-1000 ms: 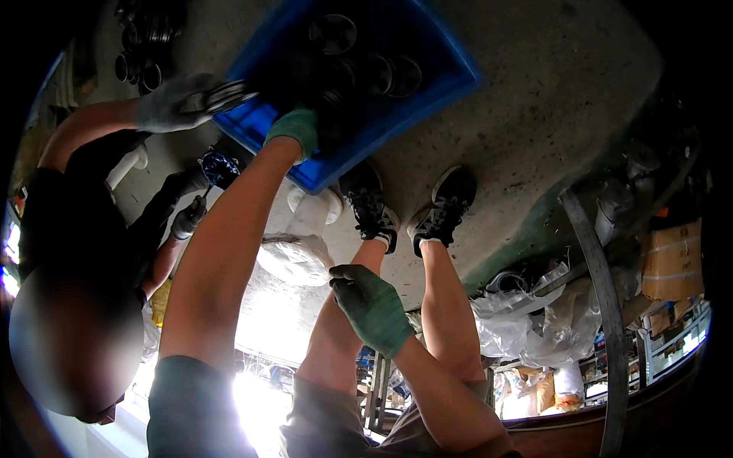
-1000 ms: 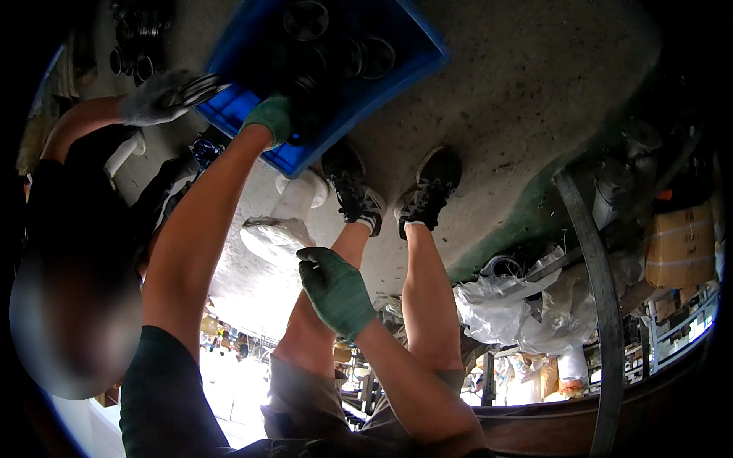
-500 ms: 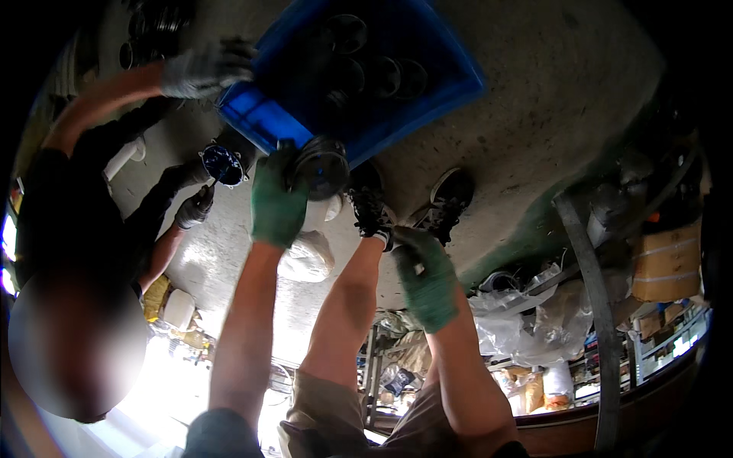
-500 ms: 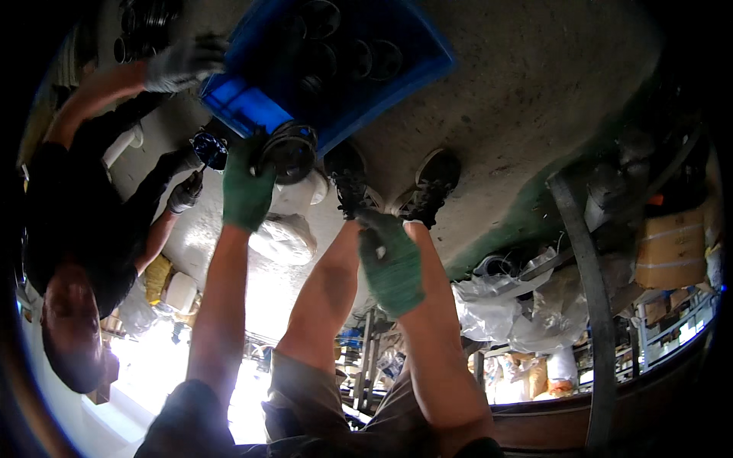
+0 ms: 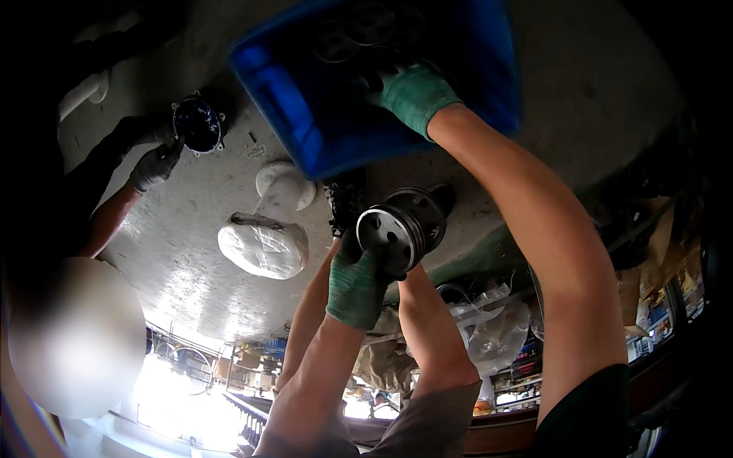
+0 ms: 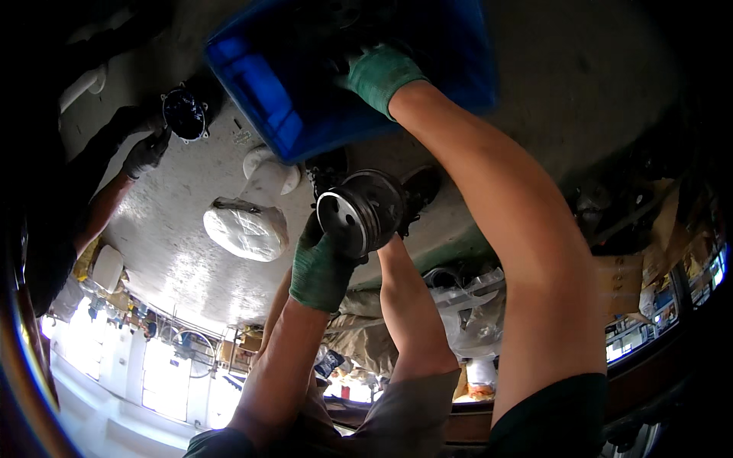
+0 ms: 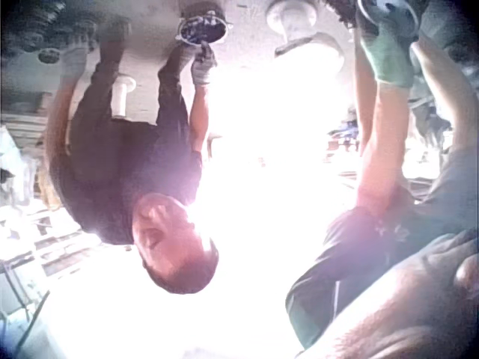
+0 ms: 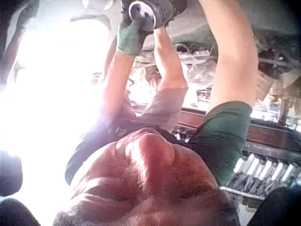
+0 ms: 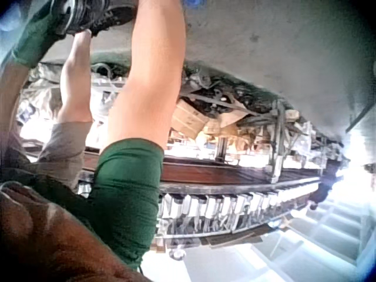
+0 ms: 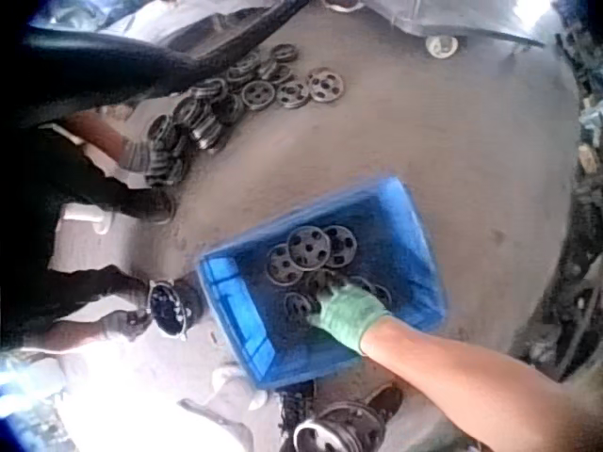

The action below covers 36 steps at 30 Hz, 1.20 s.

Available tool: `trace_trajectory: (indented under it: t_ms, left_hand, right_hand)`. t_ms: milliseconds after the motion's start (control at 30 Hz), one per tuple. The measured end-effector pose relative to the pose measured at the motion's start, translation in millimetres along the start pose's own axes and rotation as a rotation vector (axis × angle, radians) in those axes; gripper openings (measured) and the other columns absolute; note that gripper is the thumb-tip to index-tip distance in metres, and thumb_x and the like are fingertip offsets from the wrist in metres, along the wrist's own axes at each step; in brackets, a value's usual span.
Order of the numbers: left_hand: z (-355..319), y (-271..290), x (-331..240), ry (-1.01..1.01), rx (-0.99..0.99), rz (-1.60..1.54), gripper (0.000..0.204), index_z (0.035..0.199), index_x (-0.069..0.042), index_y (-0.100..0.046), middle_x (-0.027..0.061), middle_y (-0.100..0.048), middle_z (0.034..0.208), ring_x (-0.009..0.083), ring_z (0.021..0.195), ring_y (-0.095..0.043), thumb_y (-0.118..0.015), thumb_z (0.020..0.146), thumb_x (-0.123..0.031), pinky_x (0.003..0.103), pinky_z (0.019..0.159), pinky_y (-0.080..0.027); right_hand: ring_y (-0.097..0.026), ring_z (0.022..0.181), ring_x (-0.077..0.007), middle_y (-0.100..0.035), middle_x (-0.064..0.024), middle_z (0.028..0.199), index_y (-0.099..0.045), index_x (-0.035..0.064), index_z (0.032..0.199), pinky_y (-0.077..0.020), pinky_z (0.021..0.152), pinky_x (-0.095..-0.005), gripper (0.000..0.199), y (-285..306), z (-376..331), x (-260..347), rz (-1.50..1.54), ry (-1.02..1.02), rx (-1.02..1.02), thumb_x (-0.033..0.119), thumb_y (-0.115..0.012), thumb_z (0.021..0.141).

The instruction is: The person inserts small circular metal discs into cylindrical metal housings arranged on a workbench. They pick up the discs from a blue bin and place them into the housings one by one, occasionally adjusting the position of the components. The person wears green gloves throughout the process.

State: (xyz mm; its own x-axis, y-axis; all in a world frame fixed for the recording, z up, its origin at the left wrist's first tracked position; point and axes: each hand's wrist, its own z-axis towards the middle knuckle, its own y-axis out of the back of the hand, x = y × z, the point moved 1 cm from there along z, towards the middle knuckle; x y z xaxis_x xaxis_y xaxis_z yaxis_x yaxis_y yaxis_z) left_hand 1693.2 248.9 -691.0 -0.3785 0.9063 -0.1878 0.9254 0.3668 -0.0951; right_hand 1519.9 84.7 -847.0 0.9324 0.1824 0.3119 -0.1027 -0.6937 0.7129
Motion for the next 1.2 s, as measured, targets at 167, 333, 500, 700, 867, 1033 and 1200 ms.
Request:
trace_trajectory:
  t_ms: [167, 333, 500, 700, 867, 1033, 1200]
  left_hand:
    - [8.6, 16.2, -6.2, 0.053, 0.256, -0.304, 0.049, 0.138, -0.007, -0.058, 0.0078, -0.068, 0.127, 0.0224, 0.111, -0.069, -0.076, 0.094, -0.016, 0.034, 0.088, -0.061]
    - [3.0, 11.3, -20.4, -0.001, 0.287, -0.439, 0.057, 0.142, -0.008, -0.056, 0.0111, -0.067, 0.13, 0.0258, 0.114, -0.068, -0.079, 0.091, -0.019, 0.039, 0.093, -0.061]
    - [-4.3, -7.1, -46.6, -0.427, 0.381, 0.387, 0.049, 0.132, -0.007, -0.06, 0.0107, -0.068, 0.122, 0.0265, 0.107, -0.069, -0.078, 0.088, -0.017, 0.039, 0.088, -0.06]
    - [-12.0, -40.1, -73.1, -1.373, 0.232, 1.558, 0.04, 0.121, -0.007, -0.065, 0.0102, -0.07, 0.112, 0.0273, 0.098, -0.069, -0.076, 0.084, -0.015, 0.04, 0.082, -0.058]
    - [-9.8, -44.9, -74.5, -1.556, 0.164, 1.659, 0.032, 0.112, -0.006, -0.069, 0.0098, -0.071, 0.103, 0.0279, 0.091, -0.069, -0.075, 0.081, -0.013, 0.041, 0.077, -0.057]
    - [-10.0, -35.1, -71.2, -1.533, 0.175, 1.634, 0.034, 0.115, -0.003, -0.068, 0.0136, -0.07, 0.106, 0.0314, 0.094, -0.069, -0.071, 0.084, -0.015, 0.045, 0.08, -0.056]
    - [-10.6, -39.3, -71.5, -1.548, 0.159, 1.653, 0.032, 0.114, -0.003, -0.068, 0.0131, -0.071, 0.106, 0.0304, 0.094, -0.069, -0.071, 0.085, -0.015, 0.043, 0.08, -0.056]
  right_hand:
    - [-0.064, 0.125, -0.0257, -0.069, -0.005, 0.132, -0.062, 0.0194, 0.14, -0.0404, 0.116, -0.0507, 0.04, 0.8, 21.5, -6.0, -0.381, 0.128, 0.17, 0.019, -0.059, 0.101]
    - [-0.07, 0.112, -0.0283, -0.072, -0.0138, 0.121, -0.061, 0.0155, 0.14, -0.0508, 0.104, -0.0456, 0.042, 42.6, -26.2, -33.3, 0.12, -0.099, 0.032, 0.015, -0.065, 0.098]
    - [-0.072, 0.101, -0.0288, -0.073, -0.0165, 0.118, -0.061, 0.0078, 0.138, -0.0576, 0.089, -0.0401, 0.04, 56.0, -78.5, -109.0, 0.76, -0.513, -0.183, 0.015, -0.066, 0.099]
    - [-0.068, 0.115, -0.0359, -0.07, -0.0168, 0.127, -0.06, 0.0119, 0.139, -0.0563, 0.1, -0.0457, 0.041, 20.7, -45.4, -96.9, 0.344, -0.52, -0.427, 0.019, -0.064, 0.099]
    - [-0.061, 0.129, -0.0364, -0.059, -0.0151, 0.145, -0.049, 0.019, 0.151, -0.052, 0.108, -0.0455, 0.05, -24.1, -4.1, -95.1, 0.404, -0.687, -0.143, 0.012, -0.055, 0.102]
    - [-0.05, 0.14, -0.0343, -0.05, -0.0181, 0.153, -0.04, 0.0162, 0.157, -0.0456, 0.116, -0.0429, 0.064, -37.0, -16.5, -91.9, 0.548, -0.566, -0.115, 0.018, -0.065, 0.098]
    - [-0.058, 0.13, -0.0331, -0.06, -0.0159, 0.142, -0.052, 0.0121, 0.147, -0.0471, 0.111, -0.0433, 0.054, -58.7, -21.2, -117.2, 0.87, -0.513, -0.118, 0.04, -0.06, 0.101]
